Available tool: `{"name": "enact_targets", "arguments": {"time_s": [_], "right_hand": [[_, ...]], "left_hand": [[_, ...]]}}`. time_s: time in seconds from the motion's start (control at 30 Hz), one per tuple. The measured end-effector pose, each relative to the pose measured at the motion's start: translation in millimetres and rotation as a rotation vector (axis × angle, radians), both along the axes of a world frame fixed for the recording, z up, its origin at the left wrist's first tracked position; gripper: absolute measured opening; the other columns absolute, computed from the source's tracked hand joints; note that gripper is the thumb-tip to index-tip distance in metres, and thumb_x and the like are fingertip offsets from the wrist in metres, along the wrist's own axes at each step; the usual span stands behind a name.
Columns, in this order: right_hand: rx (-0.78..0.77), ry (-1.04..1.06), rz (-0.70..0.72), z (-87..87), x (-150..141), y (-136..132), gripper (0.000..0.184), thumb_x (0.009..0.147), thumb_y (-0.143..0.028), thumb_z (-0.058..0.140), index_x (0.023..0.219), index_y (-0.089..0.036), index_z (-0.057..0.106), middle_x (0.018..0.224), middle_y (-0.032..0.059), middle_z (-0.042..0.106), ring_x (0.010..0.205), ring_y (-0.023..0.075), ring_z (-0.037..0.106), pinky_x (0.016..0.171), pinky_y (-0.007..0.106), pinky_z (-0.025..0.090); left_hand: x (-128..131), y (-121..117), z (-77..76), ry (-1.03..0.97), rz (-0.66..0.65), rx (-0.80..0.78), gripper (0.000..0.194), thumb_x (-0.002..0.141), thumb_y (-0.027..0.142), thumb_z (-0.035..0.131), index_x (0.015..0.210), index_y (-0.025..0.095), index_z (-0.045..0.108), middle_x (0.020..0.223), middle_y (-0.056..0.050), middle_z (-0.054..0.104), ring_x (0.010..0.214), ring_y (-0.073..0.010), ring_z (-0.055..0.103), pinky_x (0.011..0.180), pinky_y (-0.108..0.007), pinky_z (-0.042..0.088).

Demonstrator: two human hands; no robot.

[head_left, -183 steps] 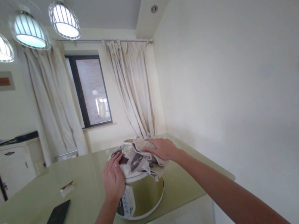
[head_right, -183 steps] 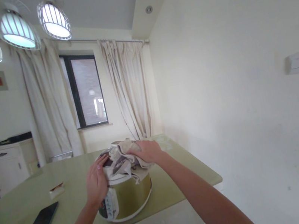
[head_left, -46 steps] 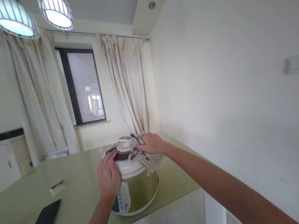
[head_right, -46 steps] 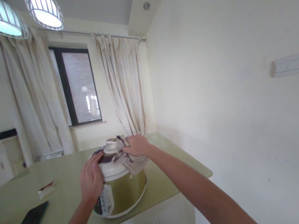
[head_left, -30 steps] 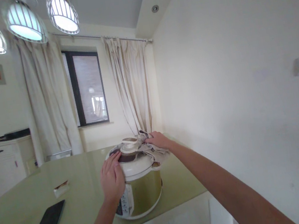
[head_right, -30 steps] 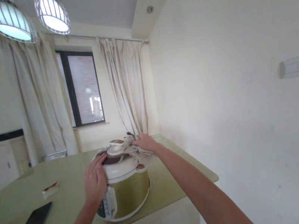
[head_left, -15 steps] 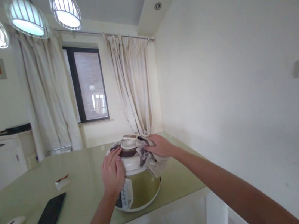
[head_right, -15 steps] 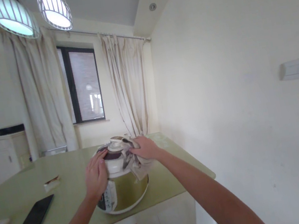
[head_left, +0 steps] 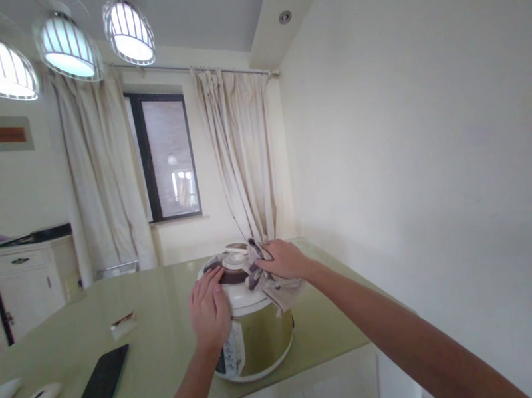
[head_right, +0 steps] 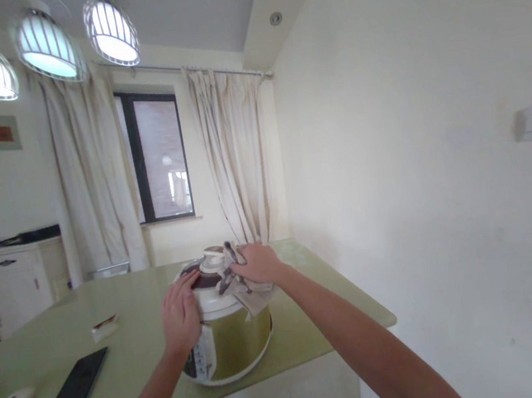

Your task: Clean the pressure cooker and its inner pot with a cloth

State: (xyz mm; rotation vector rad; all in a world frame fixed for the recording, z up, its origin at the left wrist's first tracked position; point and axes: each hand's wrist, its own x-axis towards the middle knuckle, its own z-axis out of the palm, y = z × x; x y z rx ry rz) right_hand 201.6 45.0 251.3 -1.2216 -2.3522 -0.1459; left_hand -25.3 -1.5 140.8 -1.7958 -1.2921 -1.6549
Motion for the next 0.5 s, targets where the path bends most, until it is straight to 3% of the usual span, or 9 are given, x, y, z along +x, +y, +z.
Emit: {"name": "enact_targets", "arguments": {"time_s": [0.1, 0.2, 0.27, 0.4, 0.5], "right_hand": [[0.06, 0.007, 0.201, -9.6, 5, -18, 0.044, 0.092, -0.05, 0.07, 0.127, -0.024, 0.076, 0.139, 0.0107, 0.072, 0.128, 0.0309, 0.064, 0.108, 0.041, 0.047], [0.038, 0.095, 0.319, -14.2, 7, -18, 0.045, 0.086, -0.046, 0.078, 0.127, -0.028, 0.076, 0.14, 0.0056, 0.071, 0.13, 0.0276, 0.063, 0.11, 0.038, 0.045], [-0.026, 0.192, 0.252, -12.9, 7, -8, 0.035, 0.089, -0.044, 0.075, 0.119, -0.025, 0.079, 0.13, 0.0044, 0.075, 0.12, 0.0244, 0.068, 0.103, 0.033, 0.048], [-0.139, 0.21, -0.098, -1.9, 4, 23, 0.036, 0.095, -0.05, 0.066, 0.105, -0.019, 0.078, 0.108, 0.0072, 0.078, 0.102, 0.0238, 0.072, 0.085, 0.029, 0.051], [-0.161, 0.155, -0.157, 5.5, -2, 36, 0.042, 0.095, -0.056, 0.063, 0.105, -0.018, 0.078, 0.107, 0.0111, 0.079, 0.1, 0.0274, 0.072, 0.078, 0.031, 0.05]], "left_hand": [[1, 0, 0.5, -0.008, 0.003, -0.004, 0.045, 0.108, 0.029, 0.031, 0.129, 0.021, 0.07, 0.134, -0.011, 0.074, 0.132, -0.0272, 0.063, 0.119, -0.054, 0.042], [1, -1, 1.5, -0.013, -0.004, -0.006, 0.045, 0.107, 0.03, 0.032, 0.129, 0.021, 0.071, 0.134, -0.011, 0.074, 0.133, -0.0272, 0.063, 0.119, -0.054, 0.043], [1, -1, 1.9, -0.017, -0.007, -0.004, 0.044, 0.107, 0.03, 0.033, 0.128, 0.021, 0.071, 0.134, -0.011, 0.074, 0.133, -0.0274, 0.063, 0.119, -0.055, 0.042], [1, -2, 1.8, -0.017, -0.008, -0.013, 0.044, 0.108, 0.029, 0.032, 0.128, 0.021, 0.07, 0.134, -0.01, 0.074, 0.133, -0.0269, 0.063, 0.119, -0.055, 0.042], [1, -2, 1.8, -0.012, -0.013, -0.01, 0.044, 0.108, 0.029, 0.032, 0.128, 0.021, 0.07, 0.134, -0.01, 0.074, 0.133, -0.0262, 0.063, 0.119, -0.055, 0.042]]}}
